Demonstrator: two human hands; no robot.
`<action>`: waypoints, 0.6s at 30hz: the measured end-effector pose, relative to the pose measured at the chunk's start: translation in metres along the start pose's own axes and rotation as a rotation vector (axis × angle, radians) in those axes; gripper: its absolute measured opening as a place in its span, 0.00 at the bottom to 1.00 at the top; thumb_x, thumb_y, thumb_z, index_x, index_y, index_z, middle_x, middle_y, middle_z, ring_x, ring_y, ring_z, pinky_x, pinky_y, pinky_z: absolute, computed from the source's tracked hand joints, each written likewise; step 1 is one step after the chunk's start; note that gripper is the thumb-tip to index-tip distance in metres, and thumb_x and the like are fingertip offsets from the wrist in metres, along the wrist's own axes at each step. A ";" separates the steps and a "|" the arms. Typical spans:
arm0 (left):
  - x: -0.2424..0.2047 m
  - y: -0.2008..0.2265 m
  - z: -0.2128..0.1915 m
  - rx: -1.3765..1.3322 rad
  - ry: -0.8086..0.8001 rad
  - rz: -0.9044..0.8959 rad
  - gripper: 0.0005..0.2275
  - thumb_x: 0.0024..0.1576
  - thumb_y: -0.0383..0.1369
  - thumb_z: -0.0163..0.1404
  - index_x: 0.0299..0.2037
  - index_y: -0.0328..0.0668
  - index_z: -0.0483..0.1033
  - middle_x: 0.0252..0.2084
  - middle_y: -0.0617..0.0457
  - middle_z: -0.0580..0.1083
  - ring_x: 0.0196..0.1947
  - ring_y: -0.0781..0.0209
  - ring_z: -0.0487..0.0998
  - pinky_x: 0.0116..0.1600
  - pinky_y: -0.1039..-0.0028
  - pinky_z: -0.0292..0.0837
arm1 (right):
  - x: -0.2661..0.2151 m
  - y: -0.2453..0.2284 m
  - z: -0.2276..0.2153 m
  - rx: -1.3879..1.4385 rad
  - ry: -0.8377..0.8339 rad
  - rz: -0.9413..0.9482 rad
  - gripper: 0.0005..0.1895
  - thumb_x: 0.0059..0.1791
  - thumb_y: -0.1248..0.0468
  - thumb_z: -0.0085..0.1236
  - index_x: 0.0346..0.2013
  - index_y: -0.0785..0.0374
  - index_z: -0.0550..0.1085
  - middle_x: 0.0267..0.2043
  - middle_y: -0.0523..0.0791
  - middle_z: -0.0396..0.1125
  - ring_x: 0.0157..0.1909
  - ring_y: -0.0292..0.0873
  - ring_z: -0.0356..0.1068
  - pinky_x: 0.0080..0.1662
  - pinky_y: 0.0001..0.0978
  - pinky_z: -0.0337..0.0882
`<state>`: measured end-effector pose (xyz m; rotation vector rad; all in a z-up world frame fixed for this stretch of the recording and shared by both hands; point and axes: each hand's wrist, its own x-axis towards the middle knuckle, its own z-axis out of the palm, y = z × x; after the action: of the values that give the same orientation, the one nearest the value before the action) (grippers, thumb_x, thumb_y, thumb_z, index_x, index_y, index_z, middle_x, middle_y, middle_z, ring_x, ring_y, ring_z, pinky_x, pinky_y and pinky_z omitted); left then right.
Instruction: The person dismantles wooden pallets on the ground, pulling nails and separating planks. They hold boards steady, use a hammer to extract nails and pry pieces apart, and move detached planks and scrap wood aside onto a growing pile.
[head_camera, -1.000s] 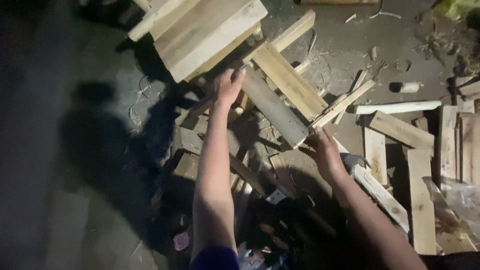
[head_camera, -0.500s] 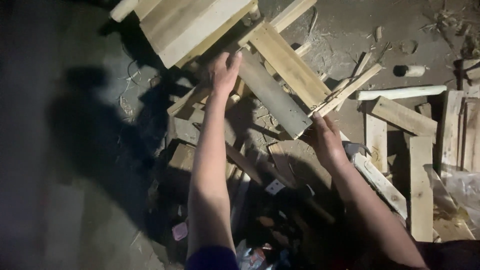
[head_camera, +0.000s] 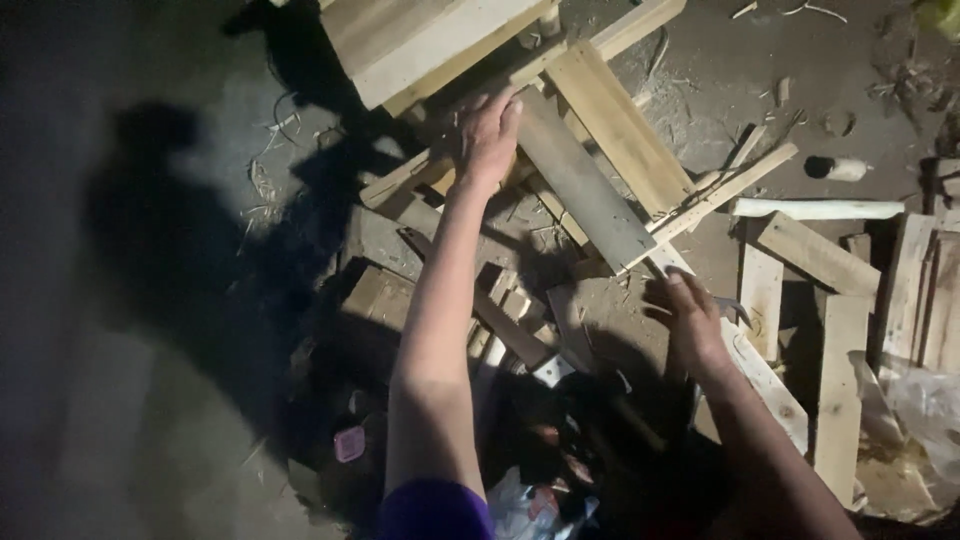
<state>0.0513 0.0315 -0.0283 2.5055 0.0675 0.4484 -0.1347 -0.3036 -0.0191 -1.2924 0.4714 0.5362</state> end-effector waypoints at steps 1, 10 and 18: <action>-0.002 0.000 0.000 -0.002 0.002 -0.004 0.16 0.63 0.42 0.44 0.58 0.53 0.76 0.47 0.45 0.78 0.45 0.44 0.77 0.53 0.57 0.69 | -0.004 -0.003 0.007 -0.005 0.000 0.001 0.32 0.56 0.53 0.39 0.70 0.73 0.56 0.58 0.58 0.63 0.58 0.55 0.66 0.59 0.49 0.69; 0.002 -0.005 0.010 0.006 0.041 -0.070 0.16 0.63 0.47 0.43 0.56 0.57 0.77 0.48 0.49 0.80 0.45 0.48 0.80 0.53 0.58 0.69 | 0.020 0.010 0.020 0.248 -0.243 -0.199 0.11 0.53 0.62 0.58 0.46 0.64 0.69 0.38 0.51 0.72 0.44 0.49 0.77 0.50 0.44 0.79; 0.005 -0.034 0.049 -0.387 0.087 -0.118 0.19 0.62 0.44 0.45 0.55 0.41 0.76 0.50 0.47 0.82 0.48 0.49 0.83 0.54 0.66 0.76 | 0.025 0.009 0.023 0.247 -0.222 -0.184 0.12 0.50 0.61 0.63 0.44 0.60 0.71 0.36 0.50 0.73 0.41 0.48 0.77 0.49 0.43 0.79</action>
<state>0.0739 0.0334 -0.0838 2.0902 0.1468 0.4722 -0.1199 -0.2770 -0.0364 -1.0136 0.2224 0.4451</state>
